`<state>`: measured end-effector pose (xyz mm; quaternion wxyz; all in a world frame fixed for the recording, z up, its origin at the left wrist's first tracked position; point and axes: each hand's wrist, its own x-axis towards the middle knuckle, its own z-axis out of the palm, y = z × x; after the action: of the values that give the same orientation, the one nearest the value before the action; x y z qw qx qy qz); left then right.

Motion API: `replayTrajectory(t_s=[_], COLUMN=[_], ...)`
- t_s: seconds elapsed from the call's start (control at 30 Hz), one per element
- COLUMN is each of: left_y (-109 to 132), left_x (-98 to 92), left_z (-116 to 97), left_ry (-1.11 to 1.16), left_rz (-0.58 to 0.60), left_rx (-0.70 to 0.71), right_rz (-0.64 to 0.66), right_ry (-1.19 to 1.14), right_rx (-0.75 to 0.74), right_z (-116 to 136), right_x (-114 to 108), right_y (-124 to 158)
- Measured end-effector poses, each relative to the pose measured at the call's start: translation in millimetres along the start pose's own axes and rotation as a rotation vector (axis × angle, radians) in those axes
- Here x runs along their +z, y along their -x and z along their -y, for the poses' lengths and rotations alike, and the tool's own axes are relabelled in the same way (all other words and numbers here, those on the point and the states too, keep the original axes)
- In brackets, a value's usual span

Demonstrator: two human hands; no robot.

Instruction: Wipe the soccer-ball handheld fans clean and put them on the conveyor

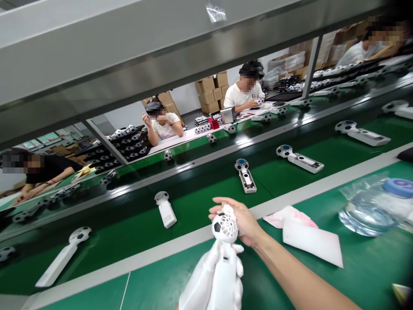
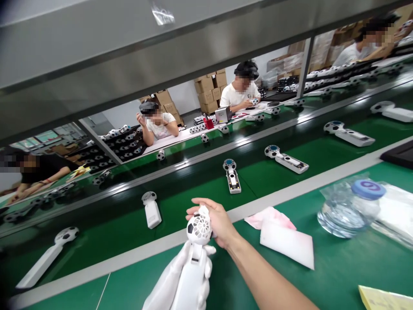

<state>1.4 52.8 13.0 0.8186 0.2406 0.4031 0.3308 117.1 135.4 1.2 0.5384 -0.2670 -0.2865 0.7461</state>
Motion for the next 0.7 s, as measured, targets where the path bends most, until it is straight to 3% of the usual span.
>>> replayTrajectory(t_s=[0.17, 0.33, 0.57, 0.7], left_y=[-2.2, -2.2, -11.5, -26.8], left_x=[-1.5, -6.6, -26.1, -33.7], left_z=[-3.4, -15.7, -23.9, -38.2], left_ry=[0.141, 0.298, 0.373, 0.104], left_rz=[0.051, 0.027, 0.069, -0.052], left_rx=[-0.018, -0.022, 0.091, 0.194], right_rz=[-0.238, -0.324, -0.203, -0.156], right_ry=[-0.149, -0.174, -0.251, -0.303], right_rx=[0.089, 0.057, 0.084, 0.133], right_z=[-18.6, -31.1, -34.8, -38.4], right_x=[-9.0, -29.9, -40.1, -41.9], right_y=[-9.2, -16.9, -14.6, -15.3])
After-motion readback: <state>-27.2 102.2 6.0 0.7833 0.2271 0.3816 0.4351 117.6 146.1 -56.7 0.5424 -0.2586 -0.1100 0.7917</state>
